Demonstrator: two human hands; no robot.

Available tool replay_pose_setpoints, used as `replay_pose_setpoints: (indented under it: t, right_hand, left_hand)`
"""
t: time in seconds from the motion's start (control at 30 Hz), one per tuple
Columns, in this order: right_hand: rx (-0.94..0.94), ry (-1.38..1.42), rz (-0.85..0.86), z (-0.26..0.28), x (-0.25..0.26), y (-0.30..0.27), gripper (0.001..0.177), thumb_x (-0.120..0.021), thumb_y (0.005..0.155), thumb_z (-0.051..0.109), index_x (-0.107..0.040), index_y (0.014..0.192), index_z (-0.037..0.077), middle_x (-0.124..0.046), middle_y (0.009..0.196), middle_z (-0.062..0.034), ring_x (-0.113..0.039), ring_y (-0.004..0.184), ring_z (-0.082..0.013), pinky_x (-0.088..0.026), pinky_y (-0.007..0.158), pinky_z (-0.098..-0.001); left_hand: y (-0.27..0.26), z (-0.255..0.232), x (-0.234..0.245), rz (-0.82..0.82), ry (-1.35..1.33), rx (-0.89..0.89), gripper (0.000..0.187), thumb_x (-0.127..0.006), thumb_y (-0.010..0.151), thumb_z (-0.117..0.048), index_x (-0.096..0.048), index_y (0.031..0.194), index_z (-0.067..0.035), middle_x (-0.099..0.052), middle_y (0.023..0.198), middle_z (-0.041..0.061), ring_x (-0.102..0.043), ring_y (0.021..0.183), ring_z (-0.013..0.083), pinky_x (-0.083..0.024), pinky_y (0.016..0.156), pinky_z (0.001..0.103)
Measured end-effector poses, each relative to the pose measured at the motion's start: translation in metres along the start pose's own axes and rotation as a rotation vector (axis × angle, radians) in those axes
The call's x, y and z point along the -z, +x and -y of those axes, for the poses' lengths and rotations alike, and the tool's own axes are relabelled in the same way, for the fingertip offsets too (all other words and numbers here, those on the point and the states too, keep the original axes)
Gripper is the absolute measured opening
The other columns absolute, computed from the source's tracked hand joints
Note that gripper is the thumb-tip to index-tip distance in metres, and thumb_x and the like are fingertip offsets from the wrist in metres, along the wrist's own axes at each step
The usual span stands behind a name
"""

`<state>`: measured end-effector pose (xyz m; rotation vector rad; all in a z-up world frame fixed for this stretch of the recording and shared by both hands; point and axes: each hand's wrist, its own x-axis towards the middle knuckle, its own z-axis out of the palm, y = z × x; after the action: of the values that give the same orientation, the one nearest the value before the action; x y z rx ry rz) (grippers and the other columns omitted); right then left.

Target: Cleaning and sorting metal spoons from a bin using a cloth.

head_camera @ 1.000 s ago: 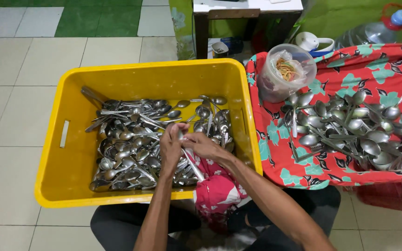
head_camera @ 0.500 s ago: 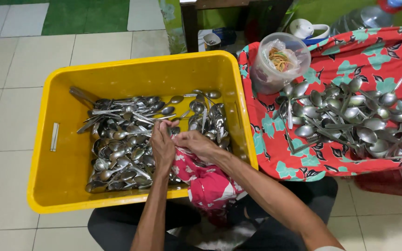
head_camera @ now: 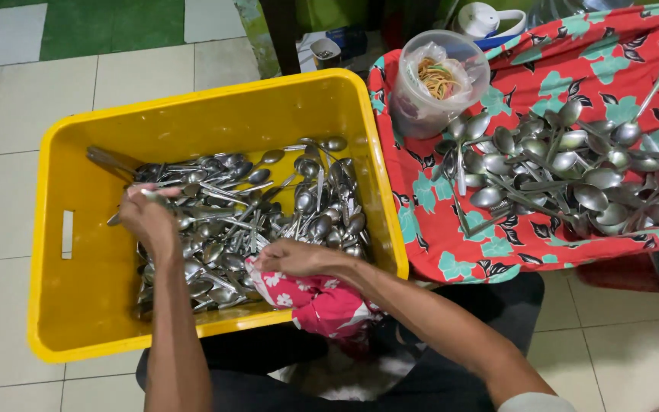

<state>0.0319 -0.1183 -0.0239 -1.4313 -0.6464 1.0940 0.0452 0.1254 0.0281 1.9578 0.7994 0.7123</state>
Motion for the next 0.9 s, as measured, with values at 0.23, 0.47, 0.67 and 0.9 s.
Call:
replay_pose_setpoints:
  t: [0.23,0.47,0.67,0.9]
  right_hand:
    - [-0.168,-0.078,0.062,0.051,-0.003,-0.021,0.03,-0.061,0.092,0.012,-0.06,0.119,-0.003,-0.069,0.097,-0.018,-0.049,0.049,-0.0121,-0.044,0.043,-0.0277]
    - [-0.222,-0.493,0.048,0.012,-0.013,-0.003,0.029,-0.046,0.1,0.019,-0.06,0.116,0.0,-0.07,0.112,-0.0208,-0.068,0.082,-0.0254,-0.059,0.067,-0.0369]
    - [-0.235,-0.677,-0.184,-0.051,-0.032,0.034,0.038,-0.083,0.064,0.048,-0.076,0.075,0.013,-0.072,0.071,-0.0098,-0.076,0.073,-0.0283,-0.057,0.054,-0.039]
    - [-0.047,-0.751,-0.113,-0.03,-0.02,0.012,0.022,-0.058,0.084,0.013,-0.068,0.101,0.003,-0.07,0.109,-0.0201,-0.069,0.092,-0.039,-0.056,0.069,-0.0429]
  left_hand:
    - [-0.106,-0.237,-0.038,0.963,-0.356,-0.25,0.088,-0.021,0.092,-0.068,-0.001,0.158,-0.015,-0.031,0.167,0.013,-0.059,0.137,0.0386,-0.038,0.11,0.067]
    - [-0.082,-0.114,-0.132,0.866,-0.026,-0.389,0.035,-0.055,0.105,-0.033,-0.067,0.122,-0.006,-0.075,0.095,0.015,-0.074,0.086,0.03,-0.058,0.087,0.047]
    - [-0.049,0.026,-0.235,0.962,0.691,-0.316,0.022,-0.063,0.092,-0.035,-0.078,0.103,-0.023,-0.076,0.101,0.013,-0.073,0.101,0.0385,-0.058,0.09,0.052]
    - [-0.058,0.042,-0.276,1.03,0.849,-0.178,0.04,-0.068,0.085,-0.042,-0.077,0.111,-0.012,-0.075,0.11,0.019,-0.07,0.11,0.0377,-0.056,0.093,0.057]
